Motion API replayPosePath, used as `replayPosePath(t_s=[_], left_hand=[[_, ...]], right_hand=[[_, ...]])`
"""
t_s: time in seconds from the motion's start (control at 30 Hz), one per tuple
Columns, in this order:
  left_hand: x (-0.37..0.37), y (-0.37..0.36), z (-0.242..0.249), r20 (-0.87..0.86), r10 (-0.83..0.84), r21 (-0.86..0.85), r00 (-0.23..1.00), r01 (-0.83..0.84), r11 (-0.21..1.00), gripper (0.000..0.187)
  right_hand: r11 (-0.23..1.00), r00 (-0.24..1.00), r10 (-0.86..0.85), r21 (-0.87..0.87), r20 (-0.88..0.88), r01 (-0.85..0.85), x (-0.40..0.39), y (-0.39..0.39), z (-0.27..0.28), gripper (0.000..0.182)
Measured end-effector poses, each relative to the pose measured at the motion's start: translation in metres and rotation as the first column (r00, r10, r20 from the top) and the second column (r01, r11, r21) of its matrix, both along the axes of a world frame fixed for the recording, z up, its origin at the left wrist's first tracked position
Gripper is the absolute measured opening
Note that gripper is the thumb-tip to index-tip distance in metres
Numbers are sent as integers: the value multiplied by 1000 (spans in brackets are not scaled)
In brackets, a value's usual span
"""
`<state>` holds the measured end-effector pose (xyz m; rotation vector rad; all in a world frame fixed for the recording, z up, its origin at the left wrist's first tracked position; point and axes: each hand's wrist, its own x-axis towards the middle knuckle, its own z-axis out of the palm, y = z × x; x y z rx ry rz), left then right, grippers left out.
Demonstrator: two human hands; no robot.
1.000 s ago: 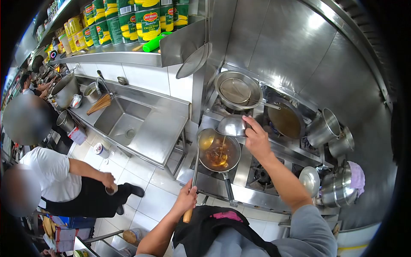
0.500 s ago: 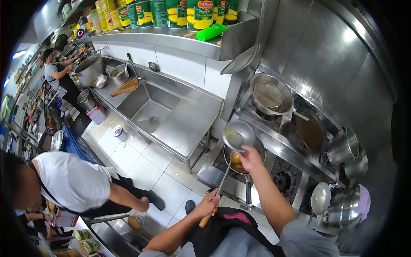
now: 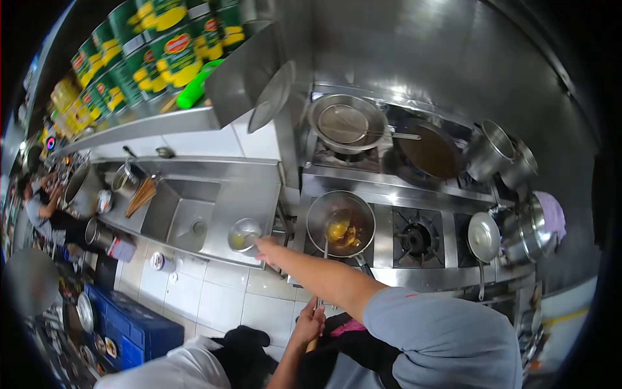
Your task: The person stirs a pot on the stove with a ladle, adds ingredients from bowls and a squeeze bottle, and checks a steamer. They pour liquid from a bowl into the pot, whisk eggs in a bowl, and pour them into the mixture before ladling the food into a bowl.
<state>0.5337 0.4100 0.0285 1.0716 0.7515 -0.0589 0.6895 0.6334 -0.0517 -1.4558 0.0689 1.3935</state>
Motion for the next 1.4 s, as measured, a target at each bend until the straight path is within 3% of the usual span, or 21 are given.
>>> replayPosePath(t_s=[0.13,0.2,0.27,0.33,0.37,0.47,0.63,0.7,0.73,0.77,0.8,0.83,0.87,0.9,0.93,0.97,1.03,1.07,1.1,1.27,1.4], left_hand=[[0,10,-37,60,-82,324,995,59,944,58],[8,14,-45,34,-136,862,990,40,505,57],[16,13,-38,-29,-152,870,988,100,482,56],[31,14,-48,-56,-114,912,992,97,399,56],[37,14,-64,-7,-109,940,994,44,338,57],[45,22,-99,-89,-143,969,986,119,216,62],[54,29,-133,-206,-92,963,974,218,158,66],[56,39,-150,-301,-3,941,954,298,159,67],[56,40,-146,-329,-17,925,944,326,197,65],[58,40,-145,-331,-30,926,943,331,181,65],[60,41,-143,-366,-27,914,930,365,180,64],[61,43,-141,-400,-20,900,916,397,180,63],[66,49,-138,-502,-24,821,865,485,303,69],[65,54,-144,-522,-21,810,853,503,300,66],[64,59,-153,-500,-26,832,866,489,262,64],[61,64,-161,-472,-37,858,881,469,211,62],[56,71,-177,-425,-62,893,903,430,131,57],[53,74,-182,-411,-79,902,908,418,104,55],[52,75,-185,-397,-90,912,914,403,79,54],[47,81,-199,-363,-148,930,920,368,10,49],[49,81,-199,-419,-44,908,907,419,-16,50]], right_hand=[[948,984,162,264,80,-178,6,-63,78,51],[846,973,144,489,178,-214,19,-121,99,45],[737,899,115,570,423,-363,41,-197,104,38],[800,824,7,491,566,-344,58,-274,102,34],[880,714,29,321,700,-350,67,-313,102,31],[977,526,-33,139,850,-163,90,-427,48,30],[910,465,360,-413,809,13,122,-625,-91,36],[800,798,117,-533,591,277,107,-684,-100,35],[737,856,-78,-548,511,395,95,-709,-98,33],[644,879,75,-696,471,318,94,-741,-137,28],[583,762,540,-812,358,-32,85,-786,-210,25],[562,902,143,-784,407,264,61,-814,-241,25],[391,829,-354,-736,433,552,39,-812,-189,29],[398,863,-310,-770,398,498,25,-824,-188,35],[469,924,-34,-811,380,351,15,-831,-187,37],[476,923,-47,-804,382,357,10,-824,-177,37],[490,861,-462,-747,213,448,2,-811,-164,37],[561,892,-418,-723,173,403,5,-805,-165,35],[739,966,-222,-623,135,257,6,-815,-240,33],[764,886,-439,-458,149,455,39,-775,-178,25],[755,849,-482,-389,217,528,66,-765,-160,21]])
